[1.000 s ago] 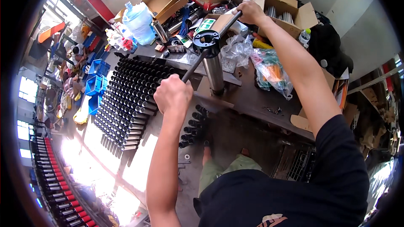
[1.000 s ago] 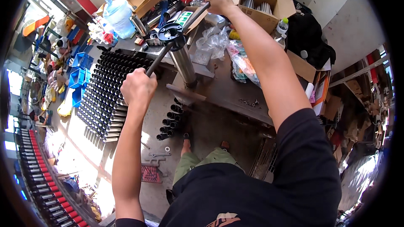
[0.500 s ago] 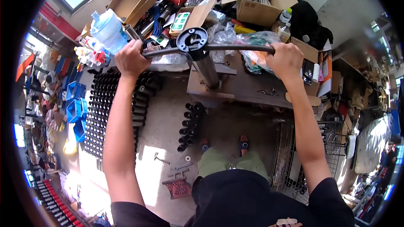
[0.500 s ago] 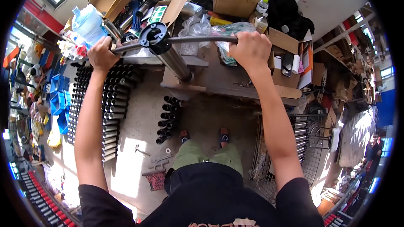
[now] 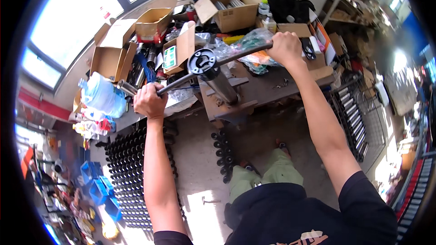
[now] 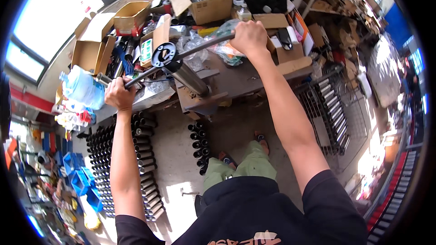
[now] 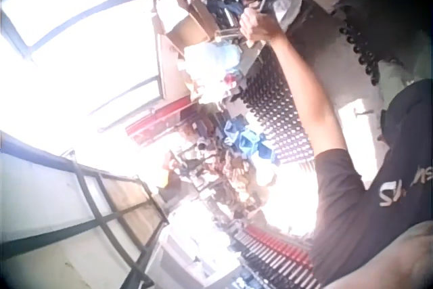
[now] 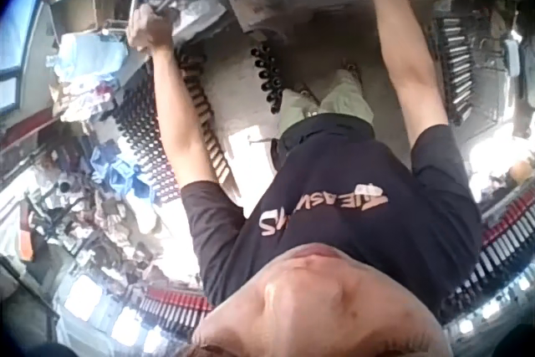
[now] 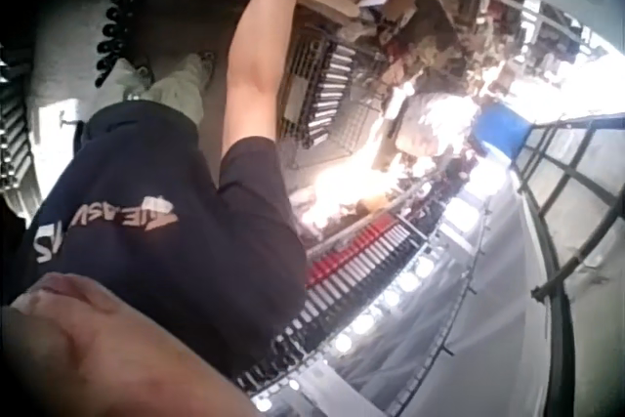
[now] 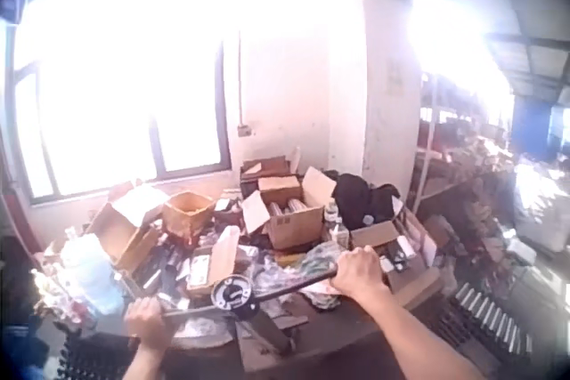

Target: The person uses a T-handle wrench to tighten a component on a long cylindrical metal tube.

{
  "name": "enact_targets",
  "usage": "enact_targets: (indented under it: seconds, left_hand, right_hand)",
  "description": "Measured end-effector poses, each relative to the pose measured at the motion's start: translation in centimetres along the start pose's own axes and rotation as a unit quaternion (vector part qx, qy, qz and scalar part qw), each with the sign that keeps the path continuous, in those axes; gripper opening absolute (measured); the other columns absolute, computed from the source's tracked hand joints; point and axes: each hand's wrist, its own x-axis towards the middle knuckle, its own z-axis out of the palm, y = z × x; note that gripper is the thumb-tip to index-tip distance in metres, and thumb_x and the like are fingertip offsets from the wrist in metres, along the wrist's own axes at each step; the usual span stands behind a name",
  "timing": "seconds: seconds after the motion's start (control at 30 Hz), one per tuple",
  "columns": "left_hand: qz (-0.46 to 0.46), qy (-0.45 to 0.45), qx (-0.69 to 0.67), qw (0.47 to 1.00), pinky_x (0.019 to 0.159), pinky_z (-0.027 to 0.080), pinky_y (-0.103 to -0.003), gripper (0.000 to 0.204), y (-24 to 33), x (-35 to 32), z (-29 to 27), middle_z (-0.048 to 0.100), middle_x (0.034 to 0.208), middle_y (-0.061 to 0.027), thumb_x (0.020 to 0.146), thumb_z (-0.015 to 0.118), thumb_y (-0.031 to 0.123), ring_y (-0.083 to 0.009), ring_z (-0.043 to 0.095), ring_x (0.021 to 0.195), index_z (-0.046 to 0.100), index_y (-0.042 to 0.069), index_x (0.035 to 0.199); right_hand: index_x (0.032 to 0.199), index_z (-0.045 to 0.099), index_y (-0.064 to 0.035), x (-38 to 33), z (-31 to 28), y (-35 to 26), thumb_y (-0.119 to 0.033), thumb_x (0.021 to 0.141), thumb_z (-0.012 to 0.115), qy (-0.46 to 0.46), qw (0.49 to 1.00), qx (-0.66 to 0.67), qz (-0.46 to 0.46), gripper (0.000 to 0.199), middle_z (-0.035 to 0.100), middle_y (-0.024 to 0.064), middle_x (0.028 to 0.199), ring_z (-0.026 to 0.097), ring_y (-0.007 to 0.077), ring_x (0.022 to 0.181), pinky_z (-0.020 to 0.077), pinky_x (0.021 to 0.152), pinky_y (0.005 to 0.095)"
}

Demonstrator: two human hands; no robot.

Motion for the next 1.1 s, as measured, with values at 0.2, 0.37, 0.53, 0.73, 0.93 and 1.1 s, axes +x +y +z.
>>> enact_targets:
  seconds: [0.2,0.37,0.53,0.73,0.93,1.1]
  left_hand:
    - [0.053,-0.077,-0.115,0.989,0.055,0.047,-0.047,0.031,-4.2,1.8,6.0,0.061,0.065,-0.0103,0.084,0.064,0.03,-0.0341,0.062,0.061,0.052,0.011,0.063]
    - [0.038,-0.166,-0.026,0.985,0.082,0.046,-0.05,0.017,-0.8,3.8,3.3,0.063,0.094,-0.0188,0.084,0.064,0.019,-0.038,0.06,0.095,0.056,0.004,0.086]
    - [0.347,-0.143,-0.232,0.897,0.083,0.044,-0.049,0.034,16.2,2.4,-4.5,0.054,0.094,-0.0134,0.066,0.07,0.011,-0.0343,0.052,0.096,0.055,0.003,0.095]
    - [0.291,-0.639,0.176,0.689,0.092,0.054,-0.045,0.067,22.9,6.3,3.7,0.071,0.111,-0.0162,0.058,0.091,0.043,-0.0332,0.068,0.108,0.071,0.004,0.107]
    - [0.234,-0.761,0.241,0.555,0.091,0.056,-0.042,0.089,22.3,8.5,7.3,0.074,0.114,-0.0154,0.04,0.096,0.055,-0.0327,0.07,0.109,0.076,0.005,0.111]
    - [0.103,-0.753,0.217,0.613,0.088,0.053,-0.044,0.067,24.6,9.5,-4.0,0.072,0.109,-0.0119,0.056,0.095,0.04,-0.027,0.068,0.108,0.068,0.011,0.11]
  right_hand:
    - [0.068,0.074,-0.0112,-9.3,-2.3,-1.9,-0.017,0.073,0.068,0.051,0.997,0.057,0.02,0.01,0.07,0.0105,0.066,0.071,0.0237,0.066,0.05,0.076,0.0359]
    - [0.071,0.074,-0.0151,-8.9,-3.8,-0.1,-0.016,0.082,0.064,-0.108,0.984,0.134,0.05,0.015,0.068,0.0044,0.063,0.067,0.0174,0.062,0.0486,0.074,0.0354]
    - [0.074,0.077,-0.0178,-6.9,-1.7,1.1,-0.019,0.085,0.066,-0.097,0.97,0.222,0.016,0.016,0.072,0.0049,0.069,0.07,0.0171,0.068,0.0434,0.081,0.0353]
    - [0.06,0.072,-0.0172,-5.2,-3.9,8.7,-0.016,0.072,0.073,0.018,0.976,0.218,0.004,0.012,0.067,0.0048,0.059,0.065,0.0166,0.061,0.0438,0.077,0.0333]
    - [0.063,0.069,-0.0128,-6.1,-3.3,27.7,-0.025,0.079,0.078,0.113,0.975,0.187,0.052,0.022,0.063,0.0053,0.064,0.061,0.0263,0.068,0.0444,0.064,0.04]
    - [0.07,0.068,-0.011,-18.2,8.8,37.8,-0.035,0.084,0.075,-0.087,0.97,0.187,0.127,0.028,0.065,0.0146,0.07,0.063,0.0391,0.069,0.047,0.058,0.0513]
